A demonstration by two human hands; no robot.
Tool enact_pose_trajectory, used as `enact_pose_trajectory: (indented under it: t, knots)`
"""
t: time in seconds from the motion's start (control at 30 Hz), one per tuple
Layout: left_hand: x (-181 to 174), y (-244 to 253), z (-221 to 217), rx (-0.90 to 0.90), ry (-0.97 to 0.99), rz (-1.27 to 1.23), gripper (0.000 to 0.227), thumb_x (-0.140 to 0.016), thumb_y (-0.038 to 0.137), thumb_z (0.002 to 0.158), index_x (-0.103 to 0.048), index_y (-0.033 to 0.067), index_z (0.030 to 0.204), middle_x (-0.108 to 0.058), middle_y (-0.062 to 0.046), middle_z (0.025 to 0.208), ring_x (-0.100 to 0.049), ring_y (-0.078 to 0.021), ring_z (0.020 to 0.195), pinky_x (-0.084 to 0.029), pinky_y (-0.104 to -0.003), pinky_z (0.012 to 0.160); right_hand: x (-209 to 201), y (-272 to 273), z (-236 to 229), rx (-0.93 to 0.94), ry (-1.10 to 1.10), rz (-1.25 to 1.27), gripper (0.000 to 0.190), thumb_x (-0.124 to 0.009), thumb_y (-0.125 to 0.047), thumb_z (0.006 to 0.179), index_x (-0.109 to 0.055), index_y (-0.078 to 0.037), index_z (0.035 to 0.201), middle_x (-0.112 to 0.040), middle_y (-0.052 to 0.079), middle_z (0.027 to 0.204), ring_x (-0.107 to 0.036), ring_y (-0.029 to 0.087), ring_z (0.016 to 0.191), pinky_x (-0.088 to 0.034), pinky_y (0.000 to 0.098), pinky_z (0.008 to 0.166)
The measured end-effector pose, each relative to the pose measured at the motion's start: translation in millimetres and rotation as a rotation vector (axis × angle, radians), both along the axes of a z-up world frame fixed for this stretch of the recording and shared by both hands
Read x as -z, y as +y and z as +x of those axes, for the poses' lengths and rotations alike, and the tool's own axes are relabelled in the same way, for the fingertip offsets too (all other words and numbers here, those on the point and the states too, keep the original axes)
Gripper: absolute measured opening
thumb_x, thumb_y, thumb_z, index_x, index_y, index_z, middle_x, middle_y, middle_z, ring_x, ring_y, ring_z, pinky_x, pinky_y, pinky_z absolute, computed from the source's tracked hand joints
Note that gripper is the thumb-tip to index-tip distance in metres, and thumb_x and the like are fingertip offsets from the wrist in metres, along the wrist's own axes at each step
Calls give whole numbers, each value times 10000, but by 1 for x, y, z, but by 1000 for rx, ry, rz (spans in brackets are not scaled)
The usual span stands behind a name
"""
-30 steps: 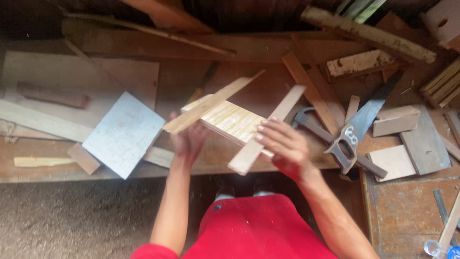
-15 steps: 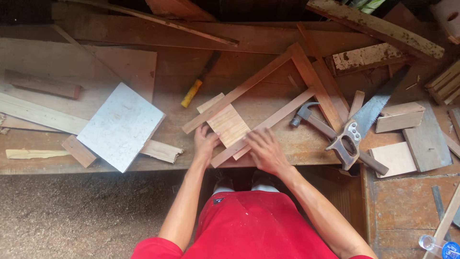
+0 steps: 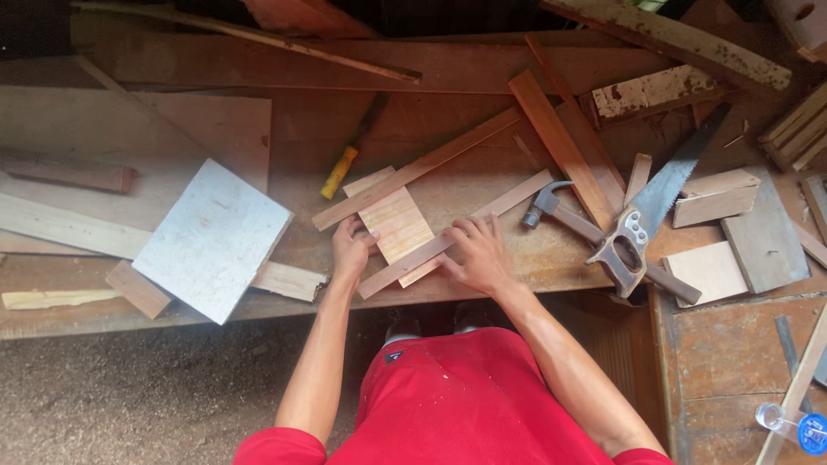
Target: The person assembles a small wooden stool by cutting a wooden strip with a hand saw, then hammering nails to attach the legs to a rectangular seat. The person repeatedly flips the stool to drive nails from both sides and inspects the assembly.
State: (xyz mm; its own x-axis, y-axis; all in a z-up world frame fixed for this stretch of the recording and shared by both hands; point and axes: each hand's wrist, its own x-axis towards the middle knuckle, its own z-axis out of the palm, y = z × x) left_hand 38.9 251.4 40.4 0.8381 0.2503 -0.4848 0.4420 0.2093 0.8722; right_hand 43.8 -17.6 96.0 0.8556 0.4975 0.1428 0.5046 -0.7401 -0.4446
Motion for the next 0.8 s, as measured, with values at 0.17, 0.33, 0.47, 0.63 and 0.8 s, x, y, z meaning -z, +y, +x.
enact_pose_trajectory:
  t: [0.17, 0.33, 0.47, 0.63, 0.8]
  knots:
    - [-18, 2, -4, 96, -39, 588, 549, -755, 145, 866, -595, 8, 1374, -634, -191, 1274, -682, -297, 1076, -563, -415, 928, 16, -76, 13, 458, -136, 89, 351, -705, -145, 841, -646, -54, 1176, -637, 166, 1239, -555, 345, 1198, -398, 480, 1078]
    - [-50, -32, -39, 311, -211, 1055, 588, -757, 279, 847, -602, 64, 1371, -569, -174, 1291, -552, -354, 1205, -467, -479, 1007, 43, -154, 18, 650, -27, -249, 610, -677, -70, 776, -581, 37, 1369, -599, 248, 1276, -541, 400, 1230, -384, 508, 1075]
    - [-54, -61, -56, 447, -473, 1255, 643, -774, 403, 769, -628, 23, 1267, -519, -244, 1316, -447, -430, 1221, -372, -577, 1026, 60, -174, 31, 680, 68, -294, 486, -719, -115, 803, -632, -41, 1275, -605, 238, 1271, -530, 404, 1272, -352, 535, 1075]
    - [-42, -43, -51, 507, -565, 1184, 385, -707, 275, 895, -670, 112, 1243, -559, -121, 1345, -476, -342, 1268, -370, -503, 1062, 59, -176, 39, 694, 81, -60, 453, -762, -152, 755, -642, -74, 1185, -634, 232, 1231, -541, 413, 1240, -313, 562, 1065]
    - [-38, -16, -61, 601, -636, 1207, 352, -712, 257, 906, -679, 114, 1225, -598, -67, 1255, -505, -300, 1228, -367, -491, 1091, 41, -173, 32, 666, -5, 58, 369, -738, -108, 741, -643, -54, 1094, -691, 179, 1093, -644, 394, 1052, -411, 493, 1013]
